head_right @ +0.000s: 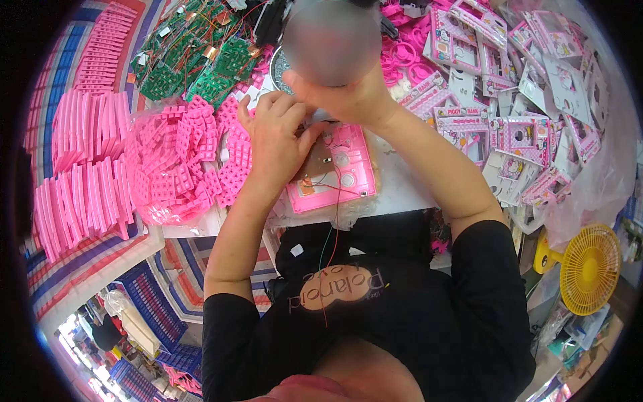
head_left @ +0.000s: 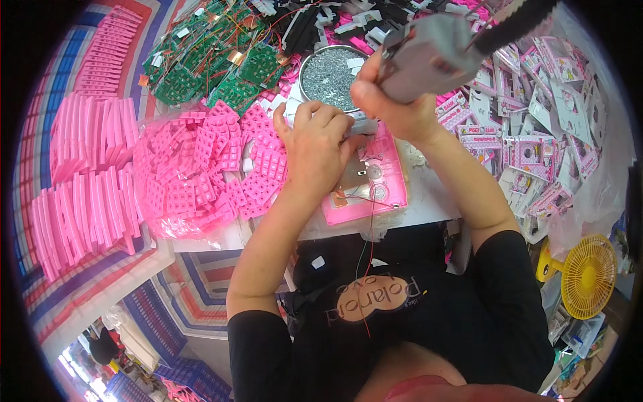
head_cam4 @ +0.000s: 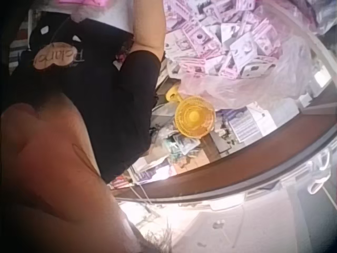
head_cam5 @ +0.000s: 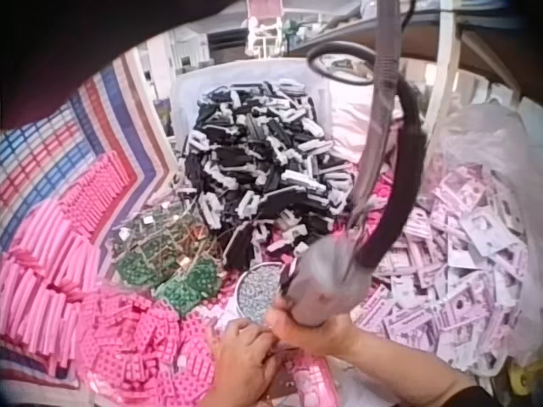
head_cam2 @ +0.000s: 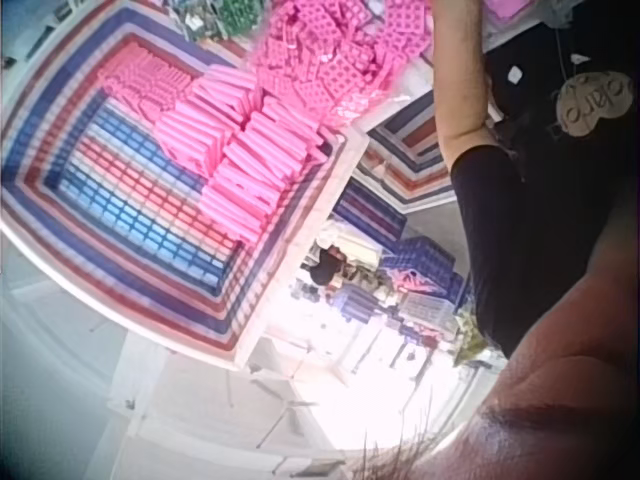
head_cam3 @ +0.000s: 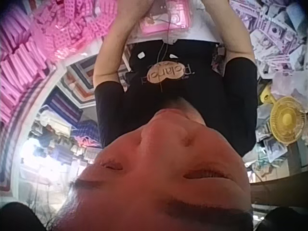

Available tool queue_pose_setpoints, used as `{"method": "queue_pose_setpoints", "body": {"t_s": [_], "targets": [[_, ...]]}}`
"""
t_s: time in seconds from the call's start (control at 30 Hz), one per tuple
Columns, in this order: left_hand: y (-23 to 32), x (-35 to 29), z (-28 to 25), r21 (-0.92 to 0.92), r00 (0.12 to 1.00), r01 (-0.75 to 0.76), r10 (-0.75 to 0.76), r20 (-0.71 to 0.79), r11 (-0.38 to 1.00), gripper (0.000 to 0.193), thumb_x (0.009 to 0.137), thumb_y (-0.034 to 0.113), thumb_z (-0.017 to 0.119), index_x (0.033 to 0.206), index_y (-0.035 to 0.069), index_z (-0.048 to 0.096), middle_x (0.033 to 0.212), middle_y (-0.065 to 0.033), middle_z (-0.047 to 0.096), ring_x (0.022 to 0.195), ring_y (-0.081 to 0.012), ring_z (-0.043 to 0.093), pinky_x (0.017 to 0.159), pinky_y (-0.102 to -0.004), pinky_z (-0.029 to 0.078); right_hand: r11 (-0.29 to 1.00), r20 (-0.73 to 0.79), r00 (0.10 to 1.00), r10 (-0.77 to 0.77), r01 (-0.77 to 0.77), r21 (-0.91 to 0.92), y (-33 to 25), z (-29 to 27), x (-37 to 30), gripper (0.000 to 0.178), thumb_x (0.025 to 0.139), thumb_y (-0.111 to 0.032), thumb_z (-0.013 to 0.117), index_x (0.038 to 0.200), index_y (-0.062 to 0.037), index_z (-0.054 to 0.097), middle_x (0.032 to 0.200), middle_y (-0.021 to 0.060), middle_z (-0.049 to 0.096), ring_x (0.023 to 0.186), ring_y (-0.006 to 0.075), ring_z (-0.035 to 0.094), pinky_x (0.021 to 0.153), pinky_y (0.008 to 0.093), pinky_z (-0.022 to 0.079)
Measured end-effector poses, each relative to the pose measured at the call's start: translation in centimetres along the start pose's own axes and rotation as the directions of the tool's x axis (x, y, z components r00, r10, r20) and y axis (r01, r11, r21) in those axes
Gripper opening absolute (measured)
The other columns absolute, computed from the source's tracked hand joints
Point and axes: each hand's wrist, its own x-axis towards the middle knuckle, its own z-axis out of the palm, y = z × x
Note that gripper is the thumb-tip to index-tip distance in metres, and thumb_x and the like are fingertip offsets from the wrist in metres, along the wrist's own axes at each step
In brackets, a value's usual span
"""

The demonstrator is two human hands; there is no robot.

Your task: Assembling electronic components into a pink toy casing and using a hot glue gun.

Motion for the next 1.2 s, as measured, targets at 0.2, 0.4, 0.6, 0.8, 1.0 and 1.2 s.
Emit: {"method": "queue_pose_setpoints", "body": {"t_s": [0.2,0.4,0.6,0.8,1.0,1.2], "targets": [[-0.4,0.7,-0.3,-0.096,0.995,-0.019,0.028,0.097,0.995,0.036,0.076,0.024,0.082,0.105,0.011,0.067,0.108,-0.0054,0.065,0.111,-0.0284,0.057,0.107,-0.0617,0.026,0.987,0.087,0.993,0.079,-0.09,0.135,0.5,-0.8,0.0,0.014,0.086,-0.002,0.072,0.094,-0.0016,0.061,0.074,0.0039,0.061,0.063,0.0096,0.057,0.054,0.0247,0.044],[-2.7,2.4,-1.7,-0.332,0.95,-0.226,0.282,0.133,0.916,0.042,0.08,0.011,0.076,0.118,0.007,0.057,0.111,-0.0146,0.062,0.106,-0.0367,0.06,0.101,-0.0483,0.043,0.804,0.257,0.914,0.314,-0.4,0.44,-0.7,-4.0,6.7,0.052,0.096,-0.035,0.067,0.134,-0.0014,0.053,0.096,0.0071,0.069,0.092,0.0184,0.065,0.084,0.0329,0.051],[-1.0,-5.7,-14.1,-0.133,0.973,0.062,-0.089,-0.213,0.989,0.062,0.087,-0.002,0.068,0.143,0.0,0.041,0.142,-0.0181,0.047,0.129,-0.0284,0.051,0.109,-0.0392,0.041,0.618,-0.054,0.993,0.103,-0.106,-0.779,-1.4,-17.1,5.0,0.03,0.091,-0.027,0.07,0.111,-0.0055,0.07,0.089,0.0049,0.072,0.085,0.0194,0.067,0.077,0.0333,0.054],[-6.0,-23.1,-23.1,0.064,0.547,0.613,-0.482,0.684,0.787,0.07,0.074,0.012,0.074,0.139,0.004,0.05,0.13,-0.0195,0.057,0.122,-0.038,0.056,0.108,-0.0403,0.042,0.472,0.483,0.858,0.175,0.357,-0.806,2.6,-14.3,0.9,0.017,0.085,-0.018,0.071,0.098,-0.0081,0.069,0.093,0.0086,0.069,0.089,0.0316,0.066,0.075,0.0423,0.054],[-12.7,-36.4,-20.6,0.753,0.041,0.446,-0.852,0.523,0.484,0.053,0.076,0.028,0.08,0.119,0.002,0.064,0.119,-0.022,0.067,0.107,-0.0378,0.067,0.09,-0.0488,0.052,0.323,0.372,0.892,0.258,0.283,-0.903,4.8,-11.5,-0.4,0.015,0.082,-0.016,0.072,0.093,-0.0065,0.066,0.09,0.0101,0.066,0.09,0.0334,0.066,0.075,0.0445,0.054],[0.6,-16.7,-13.1,-0.187,0.761,0.397,-0.208,0.615,0.899,0.031,0.084,0.018,0.074,0.111,0.006,0.066,0.101,-0.0157,0.069,0.097,-0.0368,0.066,0.085,-0.0448,0.052,0.626,0.272,0.884,0.38,-0.029,-0.779,0.8,-11.8,-0.7,0.008,0.081,-0.007,0.068,0.088,-0.0029,0.066,0.081,0.0133,0.064,0.078,0.0338,0.066,0.071,0.0449,0.053]]}}
